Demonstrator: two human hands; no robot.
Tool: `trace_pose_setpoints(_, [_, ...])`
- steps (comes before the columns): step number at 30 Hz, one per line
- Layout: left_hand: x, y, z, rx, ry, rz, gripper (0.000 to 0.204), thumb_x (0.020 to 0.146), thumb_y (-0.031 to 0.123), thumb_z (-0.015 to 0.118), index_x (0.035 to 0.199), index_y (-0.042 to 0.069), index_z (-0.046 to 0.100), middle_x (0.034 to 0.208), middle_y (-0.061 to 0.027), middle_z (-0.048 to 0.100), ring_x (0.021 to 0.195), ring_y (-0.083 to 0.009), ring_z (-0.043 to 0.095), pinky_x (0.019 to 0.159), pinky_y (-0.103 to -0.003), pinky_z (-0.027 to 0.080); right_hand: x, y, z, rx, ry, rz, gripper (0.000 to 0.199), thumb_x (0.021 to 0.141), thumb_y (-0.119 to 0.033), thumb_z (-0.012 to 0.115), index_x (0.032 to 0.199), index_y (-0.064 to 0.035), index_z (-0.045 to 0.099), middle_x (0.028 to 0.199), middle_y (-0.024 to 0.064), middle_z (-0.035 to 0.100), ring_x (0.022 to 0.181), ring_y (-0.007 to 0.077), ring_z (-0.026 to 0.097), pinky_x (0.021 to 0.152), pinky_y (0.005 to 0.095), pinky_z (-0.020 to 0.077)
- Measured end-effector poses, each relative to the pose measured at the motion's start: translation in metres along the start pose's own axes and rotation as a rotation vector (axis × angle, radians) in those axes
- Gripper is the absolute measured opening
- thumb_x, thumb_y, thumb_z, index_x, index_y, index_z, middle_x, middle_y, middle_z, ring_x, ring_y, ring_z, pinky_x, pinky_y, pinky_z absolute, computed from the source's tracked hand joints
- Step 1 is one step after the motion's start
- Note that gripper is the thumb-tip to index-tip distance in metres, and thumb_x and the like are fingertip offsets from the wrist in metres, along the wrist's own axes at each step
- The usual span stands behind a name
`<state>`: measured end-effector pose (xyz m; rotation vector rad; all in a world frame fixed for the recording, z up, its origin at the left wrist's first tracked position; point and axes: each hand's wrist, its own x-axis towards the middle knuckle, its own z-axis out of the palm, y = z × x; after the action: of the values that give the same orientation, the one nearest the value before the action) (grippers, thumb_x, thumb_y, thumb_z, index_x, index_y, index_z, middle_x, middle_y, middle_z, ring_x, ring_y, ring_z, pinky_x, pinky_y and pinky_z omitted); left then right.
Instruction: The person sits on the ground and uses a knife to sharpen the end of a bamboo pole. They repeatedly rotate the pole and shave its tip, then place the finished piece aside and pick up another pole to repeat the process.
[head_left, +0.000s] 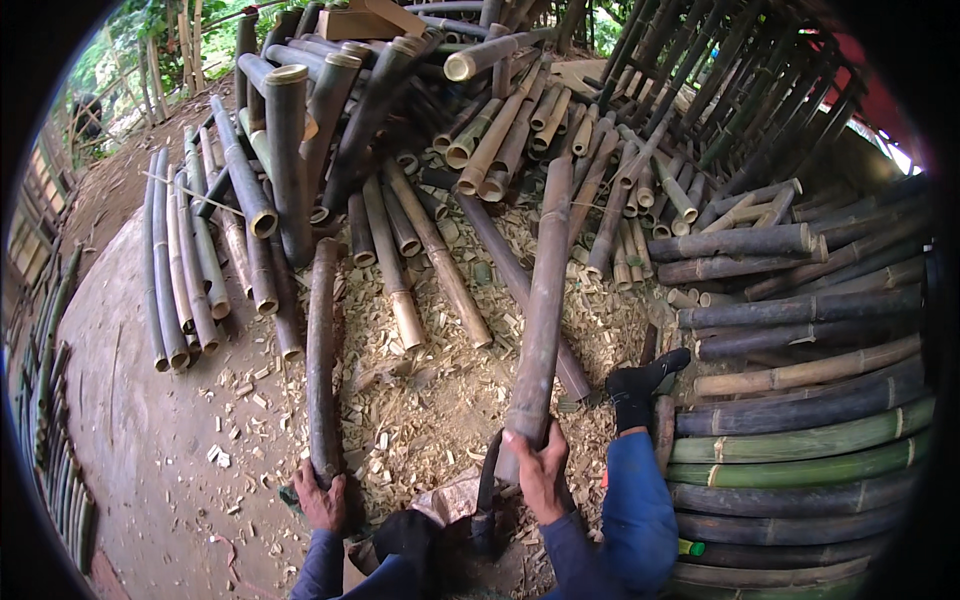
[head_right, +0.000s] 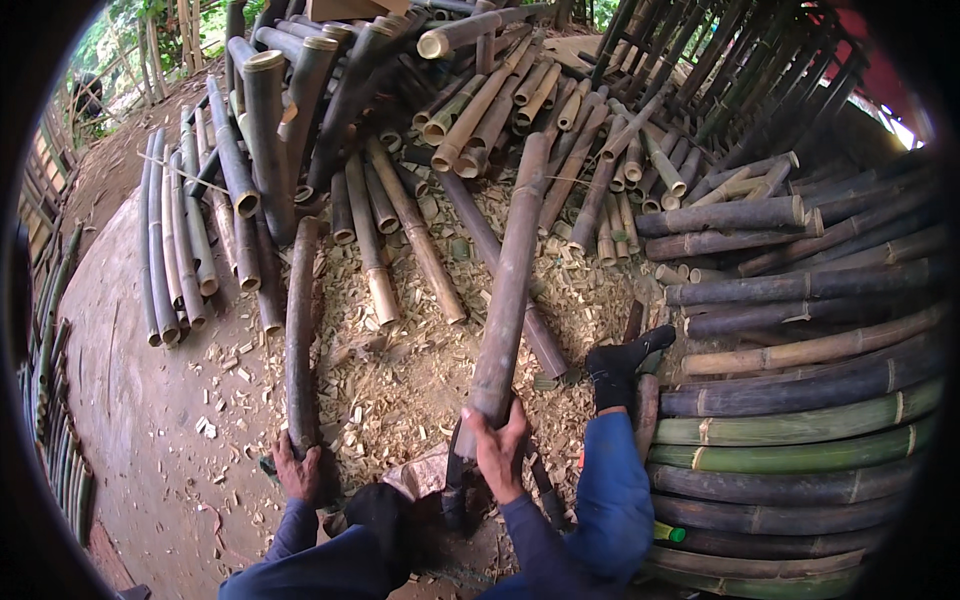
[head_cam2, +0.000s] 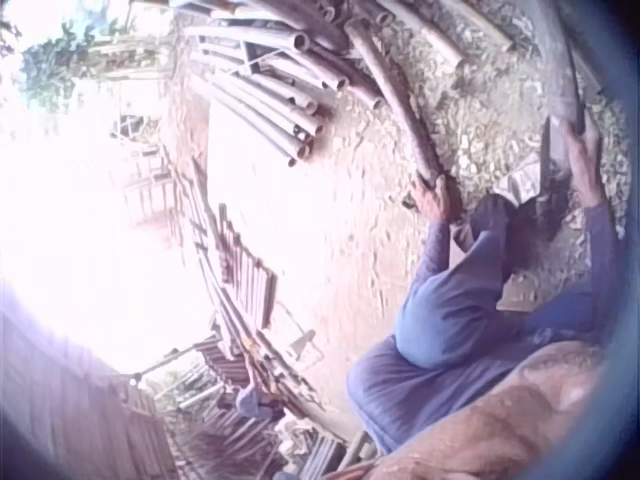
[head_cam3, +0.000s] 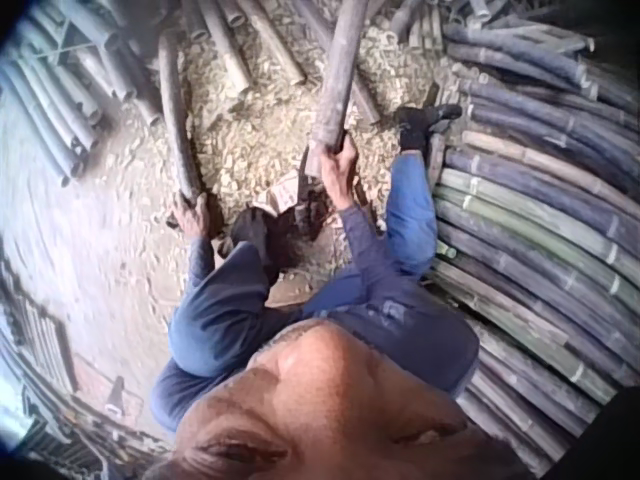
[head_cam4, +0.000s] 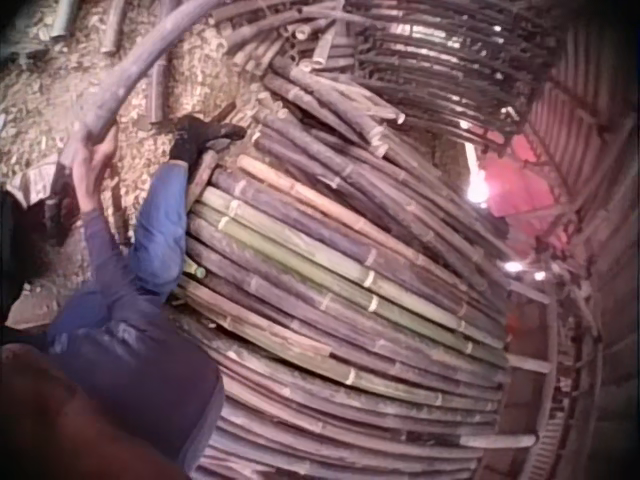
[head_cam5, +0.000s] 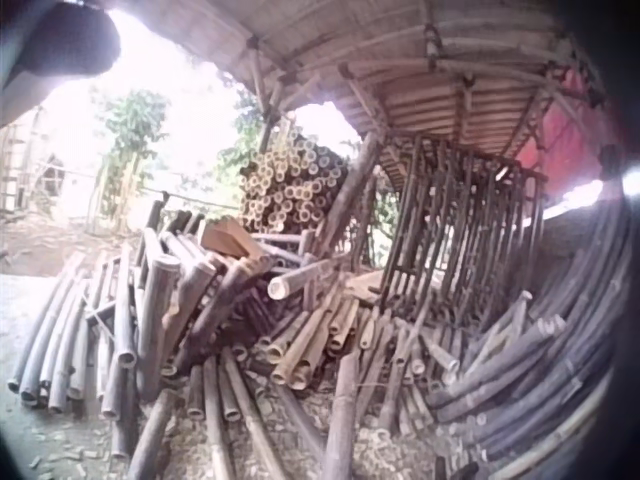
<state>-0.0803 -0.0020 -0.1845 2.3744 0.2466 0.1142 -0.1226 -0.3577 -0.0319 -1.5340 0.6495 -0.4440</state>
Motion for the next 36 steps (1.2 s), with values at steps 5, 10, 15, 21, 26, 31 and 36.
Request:
trace_pose_setpoints(5, [0.002,-0.002,0.003,0.03,-0.038,-0.028,0.076,0.078,0.023,0.079,0.145,0.003,0.05,0.127,-0.0252,0.052,0.119,-0.0461,0.053,0.104,-0.049,0.043,0.072,0.025,0.007,0.026,0.07,-0.102,0.053,0.086,-0.027,0.079,0.122,0.005,0.057,0.104,0.0134,0.067,0.089,0.0221,0.066,0.079,0.0396,0.0549])
trace_pose_setpoints(10, [0.001,-0.004,0.002,0.037,-0.005,0.031,0.077,0.078,0.024,0.079,0.144,-0.001,0.05,0.125,-0.024,0.052,0.117,-0.0436,0.054,0.103,-0.048,0.044,0.214,0.023,0.018,-0.013,0.035,-0.187,0.07,0.083,-0.037,0.078,0.13,0.0097,0.056,0.112,0.0194,0.069,0.09,0.0297,0.069,0.083,0.0427,0.0565])
trace_pose_setpoints(15, [0.001,-0.002,-0.001,0.013,-0.018,0.057,0.079,0.078,0.028,0.08,0.144,-0.003,0.05,0.123,-0.0236,0.053,0.117,-0.0411,0.054,0.103,-0.047,0.044,0.417,-0.036,0.009,-0.126,0.113,-0.314,0.125,0.087,-0.069,0.07,0.166,-0.0009,0.001,0.172,0.0252,0.01,0.158,0.0369,0.021,0.126,0.0483,0.0245])
trace_pose_setpoints(21, [0.001,0.003,-0.001,0.052,-0.028,0.0,0.081,0.077,0.026,0.081,0.145,-0.004,0.05,0.122,-0.0237,0.053,0.116,-0.0421,0.054,0.103,-0.048,0.044,0.452,-0.027,-0.028,-0.546,0.072,-0.489,0.067,0.096,-0.042,0.07,0.139,0.0064,0.053,0.125,0.0234,0.07,0.115,0.0321,0.067,0.099,0.0412,0.0516])
trace_pose_setpoints(26, [0.002,0.01,-0.003,0.001,-0.051,-0.029,0.083,0.075,0.026,0.081,0.146,-0.004,0.049,0.123,-0.0241,0.053,0.117,-0.0423,0.054,0.103,-0.048,0.044,0.34,0.043,-0.062,-0.926,-0.232,0.014,0.09,0.087,-0.059,0.076,0.145,0.004,0.049,0.138,0.0291,0.061,0.127,0.0402,0.062,0.106,0.0492,0.0489])
trace_pose_setpoints(31, [0.008,0.017,-0.011,0.071,-0.063,-0.06,0.081,0.069,0.029,0.085,0.138,-0.002,0.056,0.121,-0.0231,0.059,0.116,-0.0406,0.058,0.102,-0.049,0.046,0.252,0.087,-0.084,-1.308,-0.249,0.107,0.105,0.067,-0.043,0.092,0.148,0.0032,0.044,0.138,0.0286,0.06,0.127,0.0403,0.061,0.108,0.0459,0.0474])
trace_pose_setpoints(36, [0.03,0.033,-0.027,-0.044,-0.102,-0.127,0.078,0.068,0.028,0.085,0.136,0.001,0.059,0.12,-0.0222,0.064,0.114,-0.0391,0.061,0.102,-0.047,0.048,0.201,0.049,-0.097,-0.79,-0.273,-0.025,0.065,0.074,-0.022,0.081,0.126,0.0099,0.058,0.111,0.0238,0.069,0.1,0.0367,0.069,0.09,0.0447,0.0543])
